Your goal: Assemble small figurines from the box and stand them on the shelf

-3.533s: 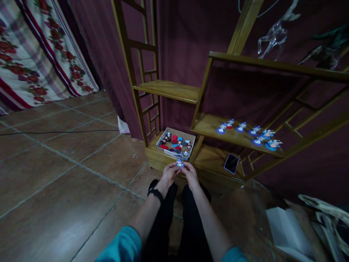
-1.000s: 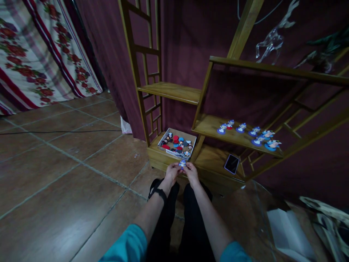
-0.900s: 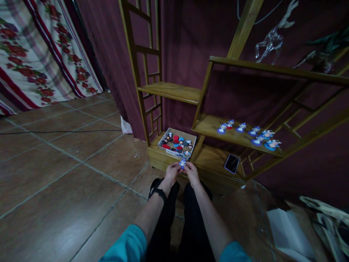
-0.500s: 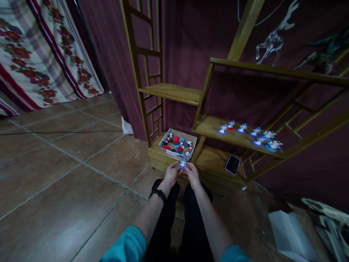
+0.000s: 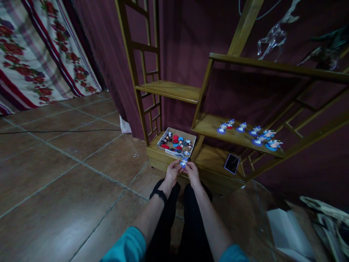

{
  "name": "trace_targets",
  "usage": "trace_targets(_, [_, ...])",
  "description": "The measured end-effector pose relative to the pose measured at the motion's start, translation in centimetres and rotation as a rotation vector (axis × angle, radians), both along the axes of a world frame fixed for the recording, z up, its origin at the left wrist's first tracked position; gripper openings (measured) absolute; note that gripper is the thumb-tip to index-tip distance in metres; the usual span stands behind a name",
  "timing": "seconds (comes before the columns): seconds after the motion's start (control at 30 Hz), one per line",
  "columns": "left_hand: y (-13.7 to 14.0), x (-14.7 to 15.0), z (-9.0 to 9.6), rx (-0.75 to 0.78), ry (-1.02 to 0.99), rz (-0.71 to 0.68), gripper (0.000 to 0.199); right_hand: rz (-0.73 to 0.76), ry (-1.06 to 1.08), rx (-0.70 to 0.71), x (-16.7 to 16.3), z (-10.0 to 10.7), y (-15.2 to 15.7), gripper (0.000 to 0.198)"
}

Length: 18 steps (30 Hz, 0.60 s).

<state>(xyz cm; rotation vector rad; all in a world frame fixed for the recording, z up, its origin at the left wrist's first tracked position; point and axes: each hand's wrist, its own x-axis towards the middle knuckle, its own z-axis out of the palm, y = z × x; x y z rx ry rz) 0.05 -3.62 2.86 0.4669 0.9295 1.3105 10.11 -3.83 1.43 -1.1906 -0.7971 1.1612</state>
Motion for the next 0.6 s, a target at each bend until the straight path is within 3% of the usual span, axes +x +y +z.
trace_targets(0.37, [-0.25,0.21,-0.01,0.03,0.013,0.015,0.024,0.002,-0.017,-0.02,-0.26,-0.47,0.33,0.025])
trace_targets(0.6, [-0.32,0.48,0.17,0.043,0.012,0.064,0.033,0.073,-0.006,0.053,-0.26,0.46,-0.34,0.027])
